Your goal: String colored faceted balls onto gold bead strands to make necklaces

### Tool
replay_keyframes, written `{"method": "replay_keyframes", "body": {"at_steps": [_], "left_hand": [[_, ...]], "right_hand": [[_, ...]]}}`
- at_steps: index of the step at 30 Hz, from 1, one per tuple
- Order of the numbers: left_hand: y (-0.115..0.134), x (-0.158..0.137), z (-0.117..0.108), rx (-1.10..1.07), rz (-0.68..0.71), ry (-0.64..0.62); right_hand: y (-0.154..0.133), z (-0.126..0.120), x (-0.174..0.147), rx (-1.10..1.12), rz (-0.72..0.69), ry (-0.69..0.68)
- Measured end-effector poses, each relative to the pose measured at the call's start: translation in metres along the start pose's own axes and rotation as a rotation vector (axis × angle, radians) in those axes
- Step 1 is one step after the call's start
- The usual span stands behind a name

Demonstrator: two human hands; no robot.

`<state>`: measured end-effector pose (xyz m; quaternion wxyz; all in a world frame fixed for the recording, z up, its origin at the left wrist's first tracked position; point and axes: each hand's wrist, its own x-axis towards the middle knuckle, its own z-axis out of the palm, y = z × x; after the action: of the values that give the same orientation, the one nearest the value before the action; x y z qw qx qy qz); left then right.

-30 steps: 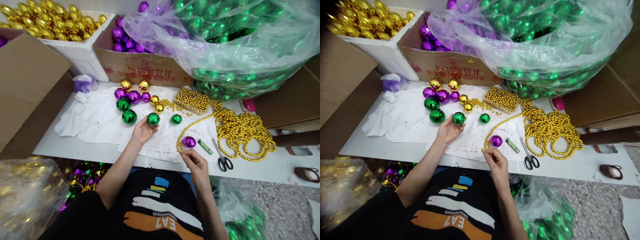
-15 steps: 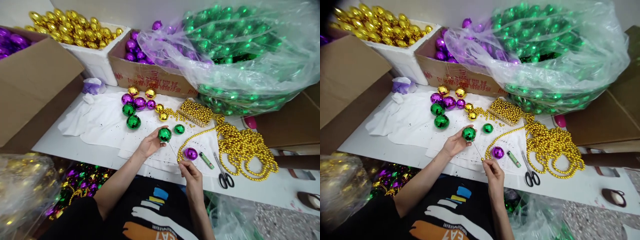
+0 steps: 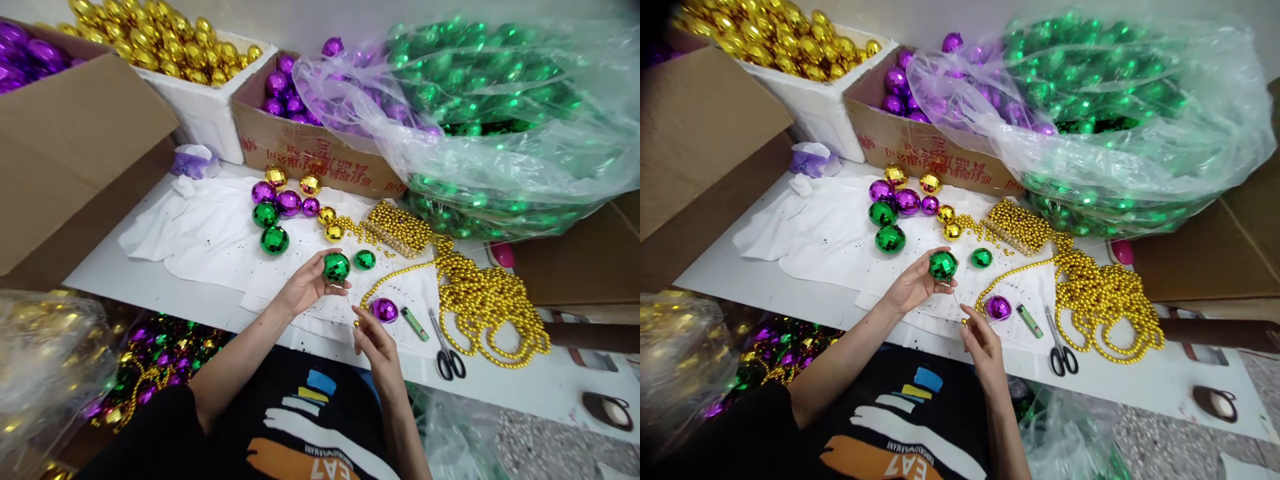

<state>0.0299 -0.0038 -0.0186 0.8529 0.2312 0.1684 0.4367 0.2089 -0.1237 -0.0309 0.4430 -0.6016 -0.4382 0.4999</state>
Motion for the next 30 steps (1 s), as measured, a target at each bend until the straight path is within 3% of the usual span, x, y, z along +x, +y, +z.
{"method": "replay_keyframes", "body": {"at_steps": [2, 5, 8, 13, 15, 19, 26, 30], "left_hand": [[0.001, 0.000, 0.000, -0.026, 0.027, 0.051], [0.001, 0.004, 0.001, -0.115, 0.040, 0.230], [-0.003, 0.008, 0.003, -0.227, -0.036, 0.404], [-0.015, 0.012, 0.005, -0.253, -0.181, 0.475], [-0.019, 0.013, 0.004, -0.228, -0.236, 0.483], [-0.021, 0.013, -0.001, -0.250, -0.290, 0.506], [-0.012, 0.013, 0.000, -0.235, -0.294, 0.514], [-0.010, 0.014, -0.002, -0.206, -0.269, 0.526]], "right_hand": [[-0.004, 0.005, 0.002, -0.065, -0.044, 0.019], [-0.007, 0.012, 0.004, -0.156, -0.152, 0.213], [-0.013, 0.017, 0.005, -0.251, -0.322, 0.380], [-0.032, 0.019, 0.010, -0.419, -0.646, 0.553], [-0.040, 0.020, 0.013, -0.391, -0.717, 0.563], [-0.053, 0.025, 0.016, -0.318, -0.696, 0.480], [-0.069, 0.030, 0.012, -0.498, -0.932, 0.425], [-0.076, 0.033, 0.008, -0.575, -0.953, 0.416]]}}
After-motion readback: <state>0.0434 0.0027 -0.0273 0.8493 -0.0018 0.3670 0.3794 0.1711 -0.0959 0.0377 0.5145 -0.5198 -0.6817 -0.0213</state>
